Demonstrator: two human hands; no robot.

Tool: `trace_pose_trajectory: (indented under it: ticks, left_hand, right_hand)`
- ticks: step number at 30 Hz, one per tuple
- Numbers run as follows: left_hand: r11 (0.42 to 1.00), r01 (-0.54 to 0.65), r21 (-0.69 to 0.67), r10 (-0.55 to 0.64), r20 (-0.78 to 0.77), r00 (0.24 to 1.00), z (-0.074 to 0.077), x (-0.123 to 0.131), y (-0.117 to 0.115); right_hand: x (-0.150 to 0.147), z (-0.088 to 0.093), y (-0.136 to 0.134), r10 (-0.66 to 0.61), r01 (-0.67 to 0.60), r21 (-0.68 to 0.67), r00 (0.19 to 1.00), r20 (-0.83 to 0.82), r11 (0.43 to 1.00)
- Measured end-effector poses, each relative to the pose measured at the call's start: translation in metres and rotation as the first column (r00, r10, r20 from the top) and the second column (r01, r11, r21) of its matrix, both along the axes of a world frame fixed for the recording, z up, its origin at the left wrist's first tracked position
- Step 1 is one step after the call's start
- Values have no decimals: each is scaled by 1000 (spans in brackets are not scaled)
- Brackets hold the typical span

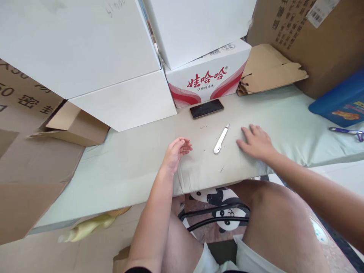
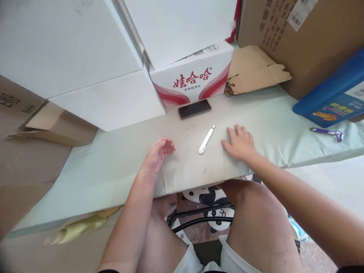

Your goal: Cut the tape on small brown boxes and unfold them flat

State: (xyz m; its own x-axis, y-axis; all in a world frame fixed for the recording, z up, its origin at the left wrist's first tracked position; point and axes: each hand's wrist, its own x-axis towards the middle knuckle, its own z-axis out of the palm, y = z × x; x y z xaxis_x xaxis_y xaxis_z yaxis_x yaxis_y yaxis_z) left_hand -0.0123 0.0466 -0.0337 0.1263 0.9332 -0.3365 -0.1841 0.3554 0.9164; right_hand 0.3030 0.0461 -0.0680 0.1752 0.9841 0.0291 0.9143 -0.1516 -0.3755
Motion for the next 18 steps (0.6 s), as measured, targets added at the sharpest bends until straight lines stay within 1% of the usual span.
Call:
trace_pose_trajectory:
  ticks: [2, 4, 7, 10, 12, 13, 15, 16, 17, 18]
  left_hand:
    - [1000, -1, 25, 2, -28, 1000, 0, -2, -2]
    - [998, -9, 69, 16, -102, 995, -1, -7, -6]
    - [986, -61, 156, 96, -227, 969, 0, -23, -12]
    - [951, -163, 262, 246, -326, 913, 9, -53, -13]
    - [913, -219, 343, 356, -411, 839, 23, -81, -7]
    - [891, -245, 383, 412, -455, 789, 32, -97, -2]
    - [841, -278, 464, 512, -519, 684, 54, -132, 11]
    - [807, -301, 508, 569, -535, 624, 66, -151, 19]
    - [763, -307, 569, 631, -551, 546, 77, -169, 26]
    - [716, -260, 648, 690, -596, 411, 88, -188, 33]
  right_hand:
    - [-13, -14, -25, 64, -57, -65, 991, 114, 996]
    - [-19, -17, -35, 93, -79, -78, 978, 186, 994]
    - [-18, -12, -36, 87, -78, -53, 976, 198, 996]
    - [-16, -8, -35, 88, -78, -58, 980, 177, 995]
    - [-17, -6, -36, 102, -91, -78, 983, 151, 993]
    - [-17, -5, -37, 107, -96, -82, 984, 140, 992]
    - [-18, -4, -40, 113, -104, -74, 986, 126, 992]
    - [-19, -3, -41, 111, -103, -65, 986, 124, 993]
    - [-20, -2, -42, 105, -99, -55, 987, 124, 994]
    - [-20, -1, -42, 104, -98, -53, 987, 124, 994]
